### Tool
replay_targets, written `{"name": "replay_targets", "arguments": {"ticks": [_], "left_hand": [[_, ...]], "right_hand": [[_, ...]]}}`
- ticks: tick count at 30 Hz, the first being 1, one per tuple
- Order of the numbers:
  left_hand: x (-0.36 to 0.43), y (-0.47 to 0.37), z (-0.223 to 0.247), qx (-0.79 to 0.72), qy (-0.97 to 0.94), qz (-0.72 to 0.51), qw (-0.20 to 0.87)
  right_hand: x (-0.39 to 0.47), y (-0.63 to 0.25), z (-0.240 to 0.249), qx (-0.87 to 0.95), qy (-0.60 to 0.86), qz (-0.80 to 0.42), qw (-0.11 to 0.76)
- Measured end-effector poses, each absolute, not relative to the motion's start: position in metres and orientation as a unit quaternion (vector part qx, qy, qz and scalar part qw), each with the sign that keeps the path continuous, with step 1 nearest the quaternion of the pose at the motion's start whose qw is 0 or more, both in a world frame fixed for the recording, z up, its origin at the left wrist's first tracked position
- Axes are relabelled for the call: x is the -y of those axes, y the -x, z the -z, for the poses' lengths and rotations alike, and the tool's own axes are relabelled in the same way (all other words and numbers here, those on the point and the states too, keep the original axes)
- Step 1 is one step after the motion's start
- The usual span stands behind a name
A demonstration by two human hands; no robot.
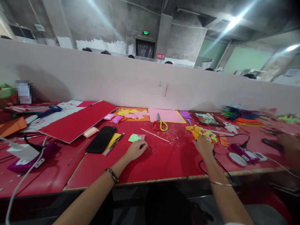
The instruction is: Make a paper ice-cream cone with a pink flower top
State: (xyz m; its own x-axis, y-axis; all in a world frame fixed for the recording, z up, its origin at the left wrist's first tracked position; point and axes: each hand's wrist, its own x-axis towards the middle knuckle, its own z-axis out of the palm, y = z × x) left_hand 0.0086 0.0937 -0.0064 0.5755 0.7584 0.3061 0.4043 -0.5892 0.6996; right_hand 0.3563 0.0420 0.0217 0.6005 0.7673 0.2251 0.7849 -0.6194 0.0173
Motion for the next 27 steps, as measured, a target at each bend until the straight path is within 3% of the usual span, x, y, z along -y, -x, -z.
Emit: {"name": "replay_targets", "arguments": {"ticks": [5, 9, 14, 22, 27], "left_hand": [[-0.086, -0.012, 0.003, -0.348, -0.89, -0.225, 0.19], [-0.081, -0.018, 0.0, -0.343, -0.923, -0.157, 0.08], [-0.081, -0.022, -0.003, -0.327, -0.936, -0.129, 0.026], [-0.084, -0.017, -0.001, -0.31, -0.937, -0.143, 0.073], [-0.09, -0.011, -0.003, -0.379, -0.853, -0.297, 0.203]], "right_hand": [[-0.044, -0.313, -0.052, 0.449, 0.891, 0.06, -0.011], [-0.077, -0.265, -0.057, 0.583, 0.81, 0.034, 0.064], [-0.142, -0.216, -0.036, 0.572, 0.816, 0.001, 0.08], [-0.188, -0.218, -0.028, 0.559, 0.824, -0.054, 0.075], [-0.178, -0.235, -0.033, 0.559, 0.818, -0.084, 0.102]]}}
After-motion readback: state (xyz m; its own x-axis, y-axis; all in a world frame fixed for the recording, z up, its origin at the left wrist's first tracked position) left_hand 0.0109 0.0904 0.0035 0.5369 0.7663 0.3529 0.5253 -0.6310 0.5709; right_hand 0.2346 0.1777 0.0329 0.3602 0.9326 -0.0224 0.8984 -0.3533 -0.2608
